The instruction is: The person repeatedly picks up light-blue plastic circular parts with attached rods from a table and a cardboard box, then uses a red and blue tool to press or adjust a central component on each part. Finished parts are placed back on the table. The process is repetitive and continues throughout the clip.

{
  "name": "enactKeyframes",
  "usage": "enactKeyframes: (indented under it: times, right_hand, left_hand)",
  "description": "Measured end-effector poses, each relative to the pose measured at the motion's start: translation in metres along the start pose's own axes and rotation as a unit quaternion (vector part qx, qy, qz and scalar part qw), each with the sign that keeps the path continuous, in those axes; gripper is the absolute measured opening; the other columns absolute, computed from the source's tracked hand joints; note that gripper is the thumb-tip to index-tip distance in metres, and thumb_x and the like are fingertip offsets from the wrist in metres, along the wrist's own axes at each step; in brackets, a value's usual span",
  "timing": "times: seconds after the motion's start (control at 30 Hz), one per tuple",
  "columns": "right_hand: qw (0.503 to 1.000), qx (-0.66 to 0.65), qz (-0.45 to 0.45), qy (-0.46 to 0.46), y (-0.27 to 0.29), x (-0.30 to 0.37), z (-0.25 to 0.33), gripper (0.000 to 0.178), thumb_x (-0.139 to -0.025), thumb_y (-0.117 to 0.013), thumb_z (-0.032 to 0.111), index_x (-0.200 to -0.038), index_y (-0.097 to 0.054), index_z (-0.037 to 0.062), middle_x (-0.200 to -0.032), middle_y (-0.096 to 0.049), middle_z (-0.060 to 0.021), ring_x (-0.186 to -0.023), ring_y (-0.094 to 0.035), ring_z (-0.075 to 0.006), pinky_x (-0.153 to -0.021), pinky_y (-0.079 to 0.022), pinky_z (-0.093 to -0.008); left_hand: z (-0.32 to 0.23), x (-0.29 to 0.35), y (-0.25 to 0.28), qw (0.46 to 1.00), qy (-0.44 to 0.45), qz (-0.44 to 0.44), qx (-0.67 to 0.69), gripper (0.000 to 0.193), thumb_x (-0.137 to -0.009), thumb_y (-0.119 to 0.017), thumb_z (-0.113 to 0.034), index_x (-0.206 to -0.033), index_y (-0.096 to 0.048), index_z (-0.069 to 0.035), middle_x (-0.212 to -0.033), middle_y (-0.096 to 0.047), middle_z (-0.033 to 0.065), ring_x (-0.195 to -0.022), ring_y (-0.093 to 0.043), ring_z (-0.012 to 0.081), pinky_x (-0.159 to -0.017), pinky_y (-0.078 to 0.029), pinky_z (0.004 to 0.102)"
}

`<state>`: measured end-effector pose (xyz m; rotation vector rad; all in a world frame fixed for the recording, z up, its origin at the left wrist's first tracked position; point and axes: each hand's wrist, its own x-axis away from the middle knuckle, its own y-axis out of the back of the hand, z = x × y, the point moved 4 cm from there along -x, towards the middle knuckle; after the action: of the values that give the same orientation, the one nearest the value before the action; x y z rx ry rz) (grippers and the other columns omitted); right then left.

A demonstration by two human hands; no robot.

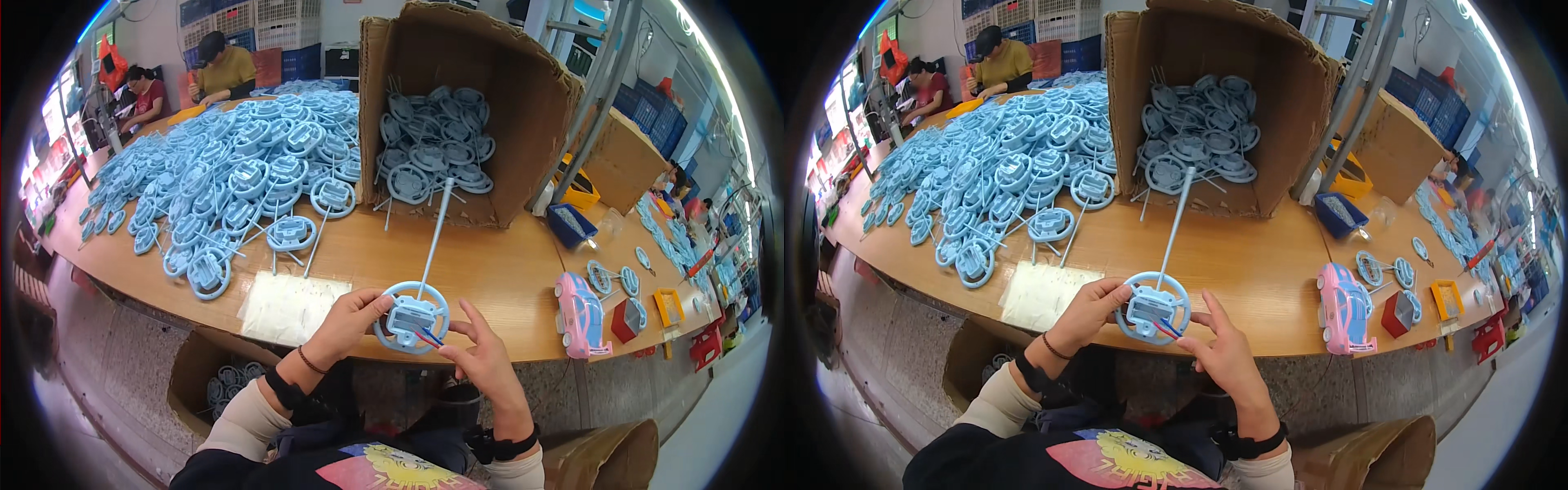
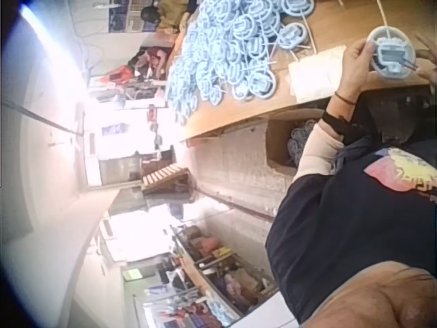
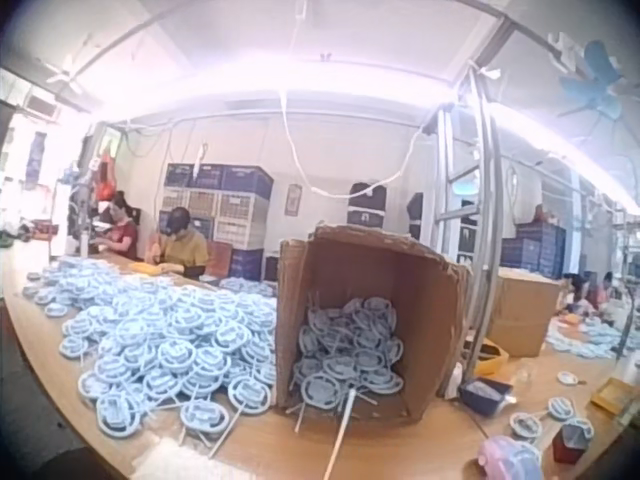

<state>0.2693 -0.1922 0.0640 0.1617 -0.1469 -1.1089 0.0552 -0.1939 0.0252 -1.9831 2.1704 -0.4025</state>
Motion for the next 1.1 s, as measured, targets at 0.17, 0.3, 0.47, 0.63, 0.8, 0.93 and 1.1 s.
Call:
enactKeyframes:
  times: [0.17, 0.3, 0.47, 0.63, 0.8, 0.93, 1.1]
  right_hand:
    - [0.999, 0.041, 0.002, -0.002, 0.0, -0.004, 0.002, 0.085, -0.075, -0.07, 0.011, -0.14, -0.016, 0.001, -0.112, -0.058, -0.0205, -0.047, -0.053, -0.0108, -0.046, -0.045, -0.0227]
    - [0.999, 0.034, 0.033, -0.022, 0.001, -0.008, 0.001, 0.087, -0.073, -0.07, 0.01, -0.14, -0.015, 0.001, -0.111, -0.058, -0.0218, -0.049, -0.054, -0.0111, -0.047, -0.044, -0.0225]
    - [0.994, -0.077, 0.068, -0.035, -0.001, -0.011, -0.002, 0.071, -0.071, -0.071, 0.008, -0.131, -0.034, 0.0, -0.099, -0.062, -0.0155, -0.049, -0.052, -0.0097, -0.043, -0.04, -0.02]
    - [0.974, -0.081, 0.146, -0.15, -0.007, -0.007, -0.021, 0.037, -0.071, -0.072, 0.012, -0.102, -0.056, 0.0016, -0.075, -0.059, -0.0049, -0.048, -0.049, -0.0062, -0.041, -0.036, -0.0184]
    - [0.982, -0.116, 0.114, -0.095, -0.014, 0.0, -0.031, 0.034, -0.072, -0.072, 0.016, -0.099, -0.058, 0.0022, -0.071, -0.058, -0.002, -0.047, -0.047, -0.0062, -0.042, -0.038, -0.0197]
    - [0.983, -0.109, 0.113, -0.099, -0.011, 0.0, -0.036, 0.033, -0.073, -0.071, 0.016, -0.099, -0.058, 0.0028, -0.072, -0.059, -0.0018, -0.048, -0.047, -0.0066, -0.042, -0.038, -0.0198]
    - [0.974, -0.133, 0.159, -0.09, -0.021, -0.003, -0.039, 0.025, -0.076, -0.07, 0.014, -0.095, -0.056, 0.0041, -0.072, -0.059, -0.0014, -0.052, -0.048, -0.0056, -0.043, -0.038, -0.0193]
  left_hand:
    - [0.002, 0.002, -0.014, 1.0, 0.001, -0.004, 0.027, 0.03, -0.09, -0.055, -0.022, -0.109, -0.058, 0.0, -0.088, -0.06, 0.0015, -0.075, -0.058, 0.0084, -0.067, -0.05, 0.0228]
    - [0.0, 0.004, -0.016, 1.0, 0.013, 0.005, 0.012, 0.03, -0.09, -0.055, -0.022, -0.11, -0.058, 0.0, -0.09, -0.061, 0.0018, -0.077, -0.058, 0.0079, -0.068, -0.049, 0.0222]
    - [0.01, 0.003, -0.019, 0.999, 0.028, 0.008, 0.02, 0.03, -0.089, -0.057, -0.019, -0.112, -0.057, 0.0, -0.093, -0.061, 0.0024, -0.081, -0.058, 0.0085, -0.071, -0.049, 0.0231]
    - [0.013, 0.012, -0.024, 0.997, 0.052, 0.001, 0.052, 0.028, -0.087, -0.059, -0.015, -0.11, -0.057, 0.001, -0.094, -0.062, 0.0031, -0.083, -0.058, 0.0097, -0.074, -0.048, 0.0236]
    - [0.024, 0.011, -0.019, 0.996, 0.079, 0.018, 0.035, 0.028, -0.087, -0.059, -0.016, -0.109, -0.057, 0.002, -0.095, -0.062, 0.0037, -0.084, -0.058, 0.0098, -0.074, -0.047, 0.0224]
    - [0.022, 0.012, -0.024, 0.997, 0.068, 0.03, 0.015, 0.027, -0.088, -0.057, -0.018, -0.108, -0.058, 0.001, -0.093, -0.061, 0.0027, -0.081, -0.057, 0.009, -0.072, -0.047, 0.022]
    - [0.017, 0.026, 0.001, 0.996, 0.036, -0.014, -0.077, 0.026, -0.088, -0.057, -0.019, -0.105, -0.06, 0.001, -0.09, -0.062, 0.0018, -0.079, -0.056, 0.0074, -0.07, -0.046, 0.0218]
